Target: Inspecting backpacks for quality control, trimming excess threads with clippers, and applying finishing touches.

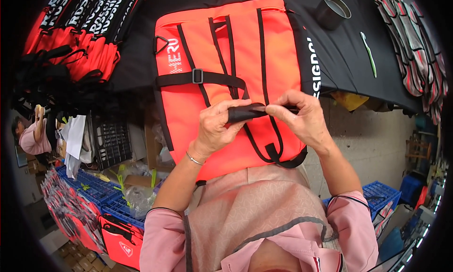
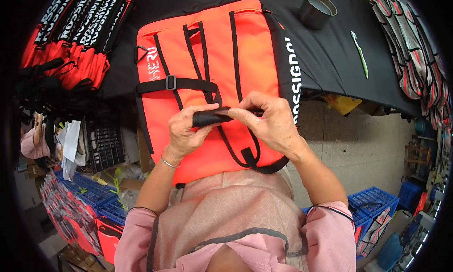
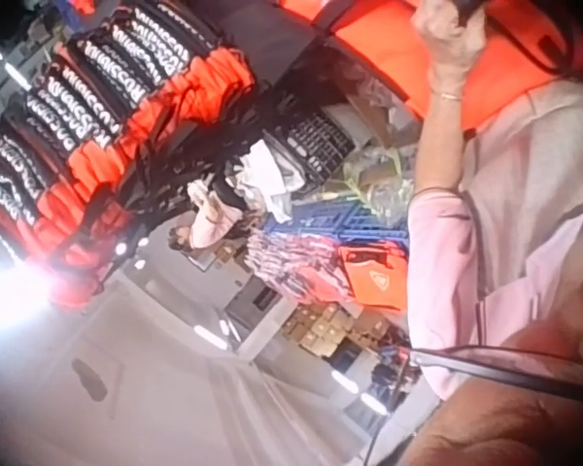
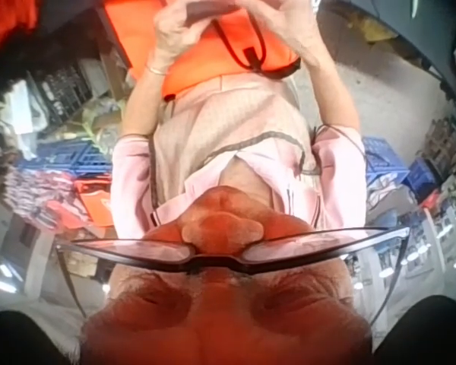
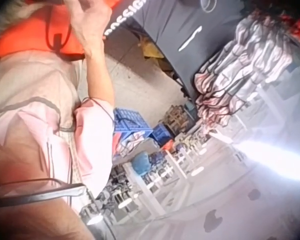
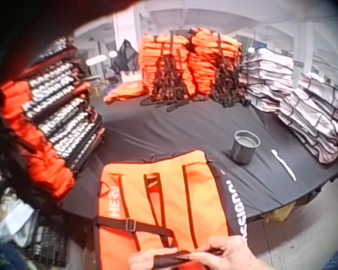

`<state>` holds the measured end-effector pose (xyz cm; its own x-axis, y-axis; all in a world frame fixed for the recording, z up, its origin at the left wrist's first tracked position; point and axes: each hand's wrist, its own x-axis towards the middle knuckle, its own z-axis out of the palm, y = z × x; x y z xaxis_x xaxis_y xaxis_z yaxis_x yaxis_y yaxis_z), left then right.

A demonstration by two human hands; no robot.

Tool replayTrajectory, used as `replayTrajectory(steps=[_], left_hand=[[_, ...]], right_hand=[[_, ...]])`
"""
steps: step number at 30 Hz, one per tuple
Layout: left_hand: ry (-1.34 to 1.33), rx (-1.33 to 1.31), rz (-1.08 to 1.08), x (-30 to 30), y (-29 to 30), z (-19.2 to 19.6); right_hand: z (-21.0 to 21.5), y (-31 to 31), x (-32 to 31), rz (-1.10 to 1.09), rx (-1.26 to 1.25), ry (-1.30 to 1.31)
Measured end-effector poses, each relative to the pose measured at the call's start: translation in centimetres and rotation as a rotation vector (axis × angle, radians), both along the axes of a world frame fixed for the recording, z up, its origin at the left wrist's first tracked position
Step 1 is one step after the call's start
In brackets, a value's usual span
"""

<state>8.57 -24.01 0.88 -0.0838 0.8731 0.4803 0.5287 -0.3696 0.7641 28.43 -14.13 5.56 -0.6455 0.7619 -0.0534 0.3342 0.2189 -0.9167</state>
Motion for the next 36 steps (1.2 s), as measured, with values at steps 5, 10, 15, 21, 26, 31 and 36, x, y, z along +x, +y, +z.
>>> replayTrajectory(steps=[5, 10, 15, 21, 26, 31, 36], left_hand=[[0.023, -0.061, -0.007, 0.1, -1.1, -0.3], [0.137, -0.182, -0.065, 0.2, -5.7, 0.3], [-0.118, -0.393, 0.295, 2.2, -11.5, -0.6], [-0.974, -1.12, 0.203, 3.4, -11.8, 2.5], [-1.007, -0.922, 0.208, 3.9, -11.9, -0.7], [-1.145, -0.814, 0.175, 3.5, -9.5, -0.6], [-1.212, -0.645, 0.094, 4.1, -9.5, -1.8]], right_hand=[[0.2, 0.1, 0.4, 0.059, -0.075, -0.065], [-1.9, 1.2, 1.4, -0.166, -0.293, 0.261], [-1.6, -0.3, 0.4, -0.137, -0.203, 0.129], [-3.7, -3.5, -3.3, 0.127, -0.493, -0.066], [-2.7, -6.2, -4.0, 0.444, -0.845, 0.2], [-0.3, -8.4, -2.7, 0.849, -0.301, 0.014], [-0.6, -6.0, -0.5, 0.982, -0.468, 0.286]])
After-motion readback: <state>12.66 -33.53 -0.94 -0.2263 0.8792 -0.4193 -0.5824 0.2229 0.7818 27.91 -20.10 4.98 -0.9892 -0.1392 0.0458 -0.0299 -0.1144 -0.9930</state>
